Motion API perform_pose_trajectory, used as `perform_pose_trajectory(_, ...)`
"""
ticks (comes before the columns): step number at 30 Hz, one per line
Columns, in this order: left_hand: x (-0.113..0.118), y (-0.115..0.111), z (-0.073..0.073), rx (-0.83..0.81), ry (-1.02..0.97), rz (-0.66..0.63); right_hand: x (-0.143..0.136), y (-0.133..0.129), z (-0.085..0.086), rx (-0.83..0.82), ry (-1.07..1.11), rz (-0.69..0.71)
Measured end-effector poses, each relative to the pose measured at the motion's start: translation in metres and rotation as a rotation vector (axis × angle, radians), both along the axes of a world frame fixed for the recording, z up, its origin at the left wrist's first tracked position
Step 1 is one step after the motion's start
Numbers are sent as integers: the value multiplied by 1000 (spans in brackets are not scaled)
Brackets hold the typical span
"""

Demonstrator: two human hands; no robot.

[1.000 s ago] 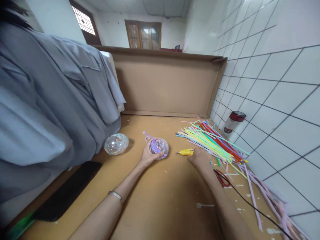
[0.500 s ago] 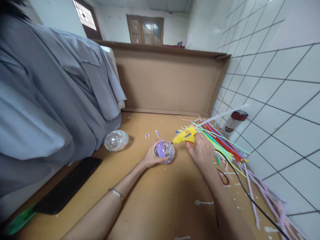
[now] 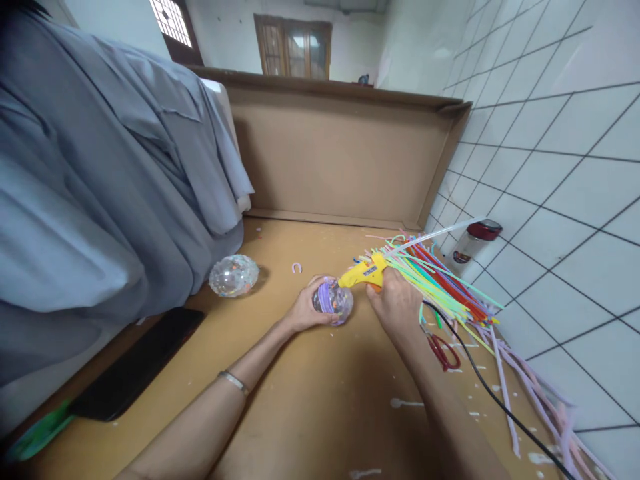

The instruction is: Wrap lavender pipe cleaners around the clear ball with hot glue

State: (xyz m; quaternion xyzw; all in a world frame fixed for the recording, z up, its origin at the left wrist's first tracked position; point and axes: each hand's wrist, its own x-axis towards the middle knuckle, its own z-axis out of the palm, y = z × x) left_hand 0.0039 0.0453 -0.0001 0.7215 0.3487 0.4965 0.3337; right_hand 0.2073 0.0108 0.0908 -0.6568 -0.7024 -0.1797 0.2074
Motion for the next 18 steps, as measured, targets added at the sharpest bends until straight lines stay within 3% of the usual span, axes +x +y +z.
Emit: perform_pose_trajectory(18, 1, 0, -1, -18, 17, 27, -4, 0, -5, 12, 10, 34)
